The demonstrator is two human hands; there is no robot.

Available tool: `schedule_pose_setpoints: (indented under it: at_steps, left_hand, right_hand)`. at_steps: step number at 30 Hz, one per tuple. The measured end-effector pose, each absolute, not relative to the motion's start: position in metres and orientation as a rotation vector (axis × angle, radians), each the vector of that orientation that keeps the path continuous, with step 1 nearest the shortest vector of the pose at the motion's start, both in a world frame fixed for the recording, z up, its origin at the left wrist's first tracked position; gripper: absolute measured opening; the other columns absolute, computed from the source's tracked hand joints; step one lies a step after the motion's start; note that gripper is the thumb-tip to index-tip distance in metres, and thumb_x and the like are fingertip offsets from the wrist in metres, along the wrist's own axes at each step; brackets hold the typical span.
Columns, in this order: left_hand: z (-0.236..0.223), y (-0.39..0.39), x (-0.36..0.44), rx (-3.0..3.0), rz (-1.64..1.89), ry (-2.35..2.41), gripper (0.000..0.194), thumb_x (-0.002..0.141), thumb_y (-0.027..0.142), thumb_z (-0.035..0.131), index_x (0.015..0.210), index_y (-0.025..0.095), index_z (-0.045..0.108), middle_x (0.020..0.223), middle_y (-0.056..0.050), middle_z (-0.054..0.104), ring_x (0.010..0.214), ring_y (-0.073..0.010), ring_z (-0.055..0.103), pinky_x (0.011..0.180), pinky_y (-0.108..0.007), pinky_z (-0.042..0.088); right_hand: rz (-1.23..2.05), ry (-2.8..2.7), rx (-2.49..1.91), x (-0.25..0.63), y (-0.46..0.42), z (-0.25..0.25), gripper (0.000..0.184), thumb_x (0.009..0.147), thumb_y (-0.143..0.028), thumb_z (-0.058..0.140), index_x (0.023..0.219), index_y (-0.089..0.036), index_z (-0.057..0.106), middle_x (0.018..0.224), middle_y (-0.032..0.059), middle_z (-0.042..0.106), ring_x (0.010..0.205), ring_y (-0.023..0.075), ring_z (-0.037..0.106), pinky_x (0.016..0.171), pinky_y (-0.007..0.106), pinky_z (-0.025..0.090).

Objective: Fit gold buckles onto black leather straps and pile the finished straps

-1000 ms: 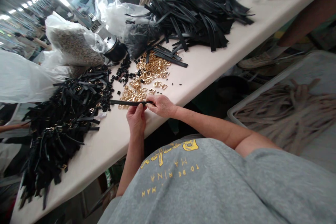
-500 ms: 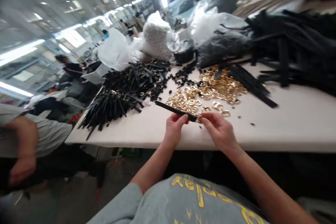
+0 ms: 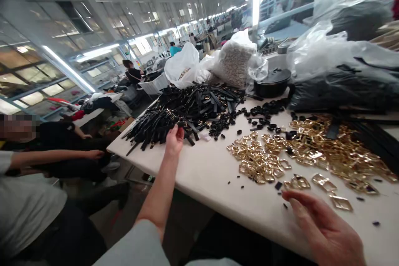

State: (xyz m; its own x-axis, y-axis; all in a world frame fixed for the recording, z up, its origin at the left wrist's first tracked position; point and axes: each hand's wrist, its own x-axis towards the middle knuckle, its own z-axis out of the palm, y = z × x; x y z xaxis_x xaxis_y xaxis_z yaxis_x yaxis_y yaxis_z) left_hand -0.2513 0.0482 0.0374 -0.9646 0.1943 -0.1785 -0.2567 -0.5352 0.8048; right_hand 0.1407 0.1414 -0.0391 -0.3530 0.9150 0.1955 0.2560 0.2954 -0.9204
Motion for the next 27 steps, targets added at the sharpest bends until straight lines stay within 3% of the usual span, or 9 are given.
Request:
schedule_pose_setpoints:
  at_steps: [5, 8, 11, 14, 18, 21, 27]
  left_hand:
    - [0.093, 0.035, -0.304, -0.185, 2.669, 1.271, 0.024, 0.097, 0.024, 0.054, 0.075, 0.015, 0.051, 0.064, 0.004, 0.058, 0.058, -0.0029, 0.062, 0.059, -0.011, 0.053]
    - [0.087, 0.038, -0.292, -0.174, 2.584, 1.194, 0.030, 0.102, 0.030, 0.041, 0.077, 0.016, 0.050, 0.066, 0.003, 0.059, 0.060, -0.0034, 0.062, 0.056, -0.010, 0.052]
    - [0.053, 0.052, -0.253, -0.035, 2.398, 1.221, 0.020, 0.097, 0.024, 0.047, 0.084, 0.017, 0.060, 0.075, 0.001, 0.068, 0.064, -0.0065, 0.066, 0.054, -0.012, 0.052]
    - [0.019, 0.063, -0.193, 0.119, 2.168, 1.300, 0.007, 0.084, 0.024, 0.064, 0.090, 0.020, 0.067, 0.078, 0.002, 0.071, 0.064, -0.0078, 0.066, 0.055, -0.014, 0.052]
    - [0.000, 0.065, -0.109, 0.450, 1.929, 1.374, 0.028, 0.068, 0.031, 0.080, 0.094, 0.022, 0.072, 0.087, -0.001, 0.074, 0.070, -0.0111, 0.068, 0.060, -0.018, 0.053]
    - [-0.005, 0.062, -0.064, 0.619, 1.781, 1.372, 0.034, 0.065, 0.036, 0.083, 0.093, 0.021, 0.073, 0.090, -0.004, 0.075, 0.072, -0.0144, 0.069, 0.064, -0.023, 0.055]
    - [-0.019, 0.051, -0.038, 0.702, 1.569, 1.399, 0.032, 0.068, 0.038, 0.082, 0.094, 0.021, 0.074, 0.091, -0.005, 0.075, 0.074, -0.0158, 0.070, 0.067, -0.025, 0.055]
  right_hand:
    - [1.104, -1.831, -1.031, 0.139, 0.141, -0.029, 0.009, 0.077, -0.045, 0.063, 0.081, -0.041, 0.070, 0.086, 0.0059, 0.075, 0.086, 0.0310, 0.072, 0.084, 0.050, 0.056]
    - [1.140, -1.796, -0.964, 0.137, 0.133, -0.024, 0.017, 0.082, -0.043, 0.060, 0.085, -0.029, 0.070, 0.084, 0.0066, 0.075, 0.082, 0.0270, 0.072, 0.082, 0.045, 0.057]
    - [1.214, -1.736, -0.920, 0.135, 0.131, -0.026, 0.020, 0.087, -0.040, 0.058, 0.087, -0.024, 0.068, 0.088, 0.0068, 0.074, 0.084, 0.0230, 0.070, 0.081, 0.039, 0.056]
    - [1.239, -1.719, -0.856, 0.143, 0.143, -0.023, 0.020, 0.090, -0.039, 0.056, 0.092, -0.022, 0.067, 0.087, 0.0053, 0.074, 0.082, 0.0205, 0.070, 0.078, 0.035, 0.056]
    - [0.724, -1.898, -1.067, 0.176, 0.181, -0.009, 0.017, 0.092, -0.032, 0.057, 0.102, -0.022, 0.066, 0.102, 0.0065, 0.072, 0.096, 0.0216, 0.067, 0.090, 0.036, 0.050]
    - [0.306, -1.983, -1.436, 0.205, 0.216, -0.005, 0.024, 0.091, -0.025, 0.056, 0.112, -0.017, 0.065, 0.115, 0.0126, 0.068, 0.107, 0.0255, 0.061, 0.096, 0.037, 0.045]
    - [0.083, -1.990, -1.855, 0.235, 0.245, -0.014, 0.020, 0.088, -0.028, 0.060, 0.100, -0.015, 0.070, 0.107, 0.0142, 0.068, 0.100, 0.0275, 0.060, 0.089, 0.036, 0.044]
